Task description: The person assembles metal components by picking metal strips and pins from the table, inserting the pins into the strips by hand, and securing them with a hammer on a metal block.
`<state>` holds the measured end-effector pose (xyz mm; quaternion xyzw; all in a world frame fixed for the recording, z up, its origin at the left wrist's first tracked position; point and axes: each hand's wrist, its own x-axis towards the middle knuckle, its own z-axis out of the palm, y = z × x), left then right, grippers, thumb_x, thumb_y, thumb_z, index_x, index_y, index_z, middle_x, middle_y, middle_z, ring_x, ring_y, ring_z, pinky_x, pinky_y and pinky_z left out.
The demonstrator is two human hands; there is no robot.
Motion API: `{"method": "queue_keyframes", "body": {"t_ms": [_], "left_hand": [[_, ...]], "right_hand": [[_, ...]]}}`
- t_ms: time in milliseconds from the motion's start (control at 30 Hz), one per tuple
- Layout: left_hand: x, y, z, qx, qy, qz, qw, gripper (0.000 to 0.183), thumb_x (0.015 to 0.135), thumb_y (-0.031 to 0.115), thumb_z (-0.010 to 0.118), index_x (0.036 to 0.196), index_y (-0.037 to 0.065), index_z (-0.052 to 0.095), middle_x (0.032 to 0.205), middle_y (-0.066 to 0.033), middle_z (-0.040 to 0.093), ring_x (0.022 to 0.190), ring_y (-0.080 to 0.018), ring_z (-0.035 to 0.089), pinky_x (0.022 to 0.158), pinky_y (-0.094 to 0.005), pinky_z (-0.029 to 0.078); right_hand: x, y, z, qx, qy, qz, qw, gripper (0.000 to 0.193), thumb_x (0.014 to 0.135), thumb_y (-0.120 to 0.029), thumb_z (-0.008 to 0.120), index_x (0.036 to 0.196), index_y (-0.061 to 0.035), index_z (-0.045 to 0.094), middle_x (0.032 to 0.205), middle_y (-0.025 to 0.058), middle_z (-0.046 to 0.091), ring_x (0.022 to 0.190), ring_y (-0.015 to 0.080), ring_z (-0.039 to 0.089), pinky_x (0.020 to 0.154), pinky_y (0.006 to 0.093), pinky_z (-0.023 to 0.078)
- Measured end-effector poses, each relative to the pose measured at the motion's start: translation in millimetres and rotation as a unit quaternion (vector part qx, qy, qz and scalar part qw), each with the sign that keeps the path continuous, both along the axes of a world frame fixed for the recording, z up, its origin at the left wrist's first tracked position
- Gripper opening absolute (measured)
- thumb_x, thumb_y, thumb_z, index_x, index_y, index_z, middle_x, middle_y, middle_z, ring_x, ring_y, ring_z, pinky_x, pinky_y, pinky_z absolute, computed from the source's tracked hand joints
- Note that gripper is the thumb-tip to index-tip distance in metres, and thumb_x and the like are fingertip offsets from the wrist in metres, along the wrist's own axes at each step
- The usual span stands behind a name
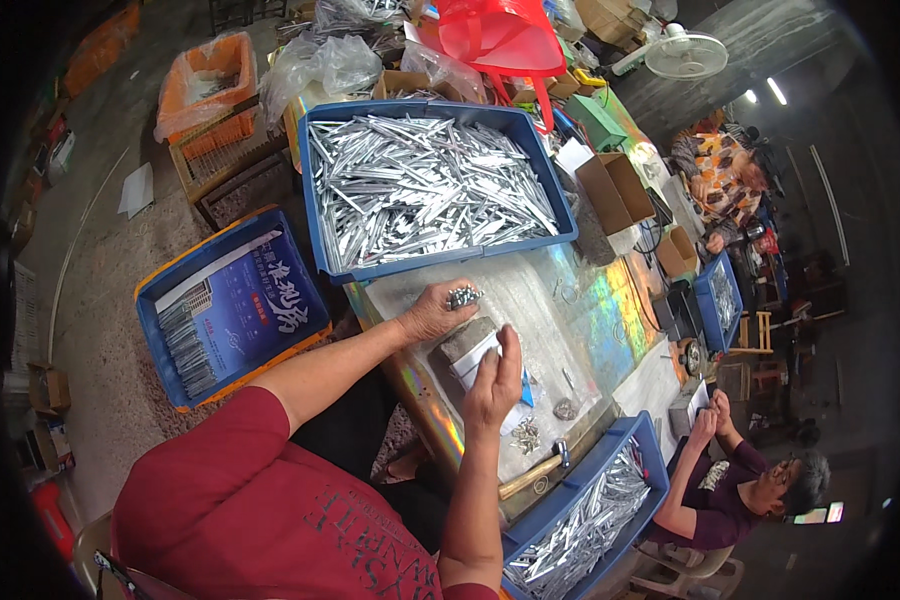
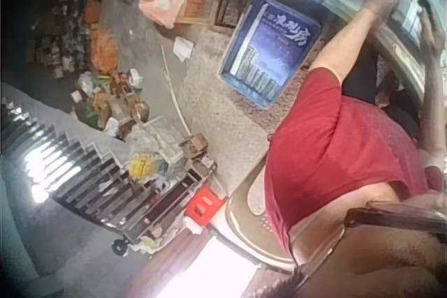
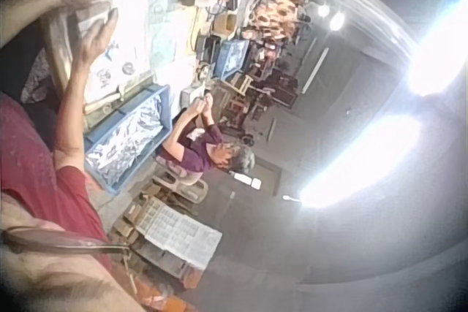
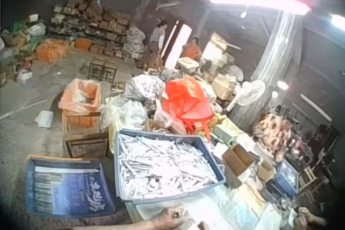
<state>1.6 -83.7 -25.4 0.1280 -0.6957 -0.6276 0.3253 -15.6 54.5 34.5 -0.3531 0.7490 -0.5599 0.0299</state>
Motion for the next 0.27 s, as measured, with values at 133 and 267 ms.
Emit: {"method": "queue_keyframes", "body": {"t_ms": [133, 267], "left_hand": [[-0.1, -0.1, 3.7, 0.012, 0.017, 0.008, 1.000, 0.018, 0.072, 0.012, 0.059, 0.086, 0.003, 0.051, 0.063, -0.0021, 0.048, 0.058, -0.0074, 0.041, 0.054, -0.0223, 0.039], [1.3, 0.4, 1.2, 0.005, 0.073, 0.005, 0.997, 0.022, 0.074, 0.015, 0.059, 0.091, 0.004, 0.051, 0.067, -0.0009, 0.048, 0.060, -0.0070, 0.041, 0.056, -0.0211, 0.038]], "right_hand": [[24.6, 22.1, 4.4, -0.019, -0.051, -0.042, 0.998, 0.032, 0.082, -0.004, 0.041, 0.114, 0.0013, 0.042, 0.107, 0.0108, 0.049, 0.097, 0.0147, 0.047, 0.081, 0.0260, 0.038], [35.2, 39.9, -1.5, -0.034, -0.080, -0.028, 0.996, 0.033, 0.084, -0.005, 0.039, 0.116, 0.0014, 0.039, 0.111, 0.0103, 0.048, 0.097, 0.0165, 0.048, 0.081, 0.0277, 0.038]]}}
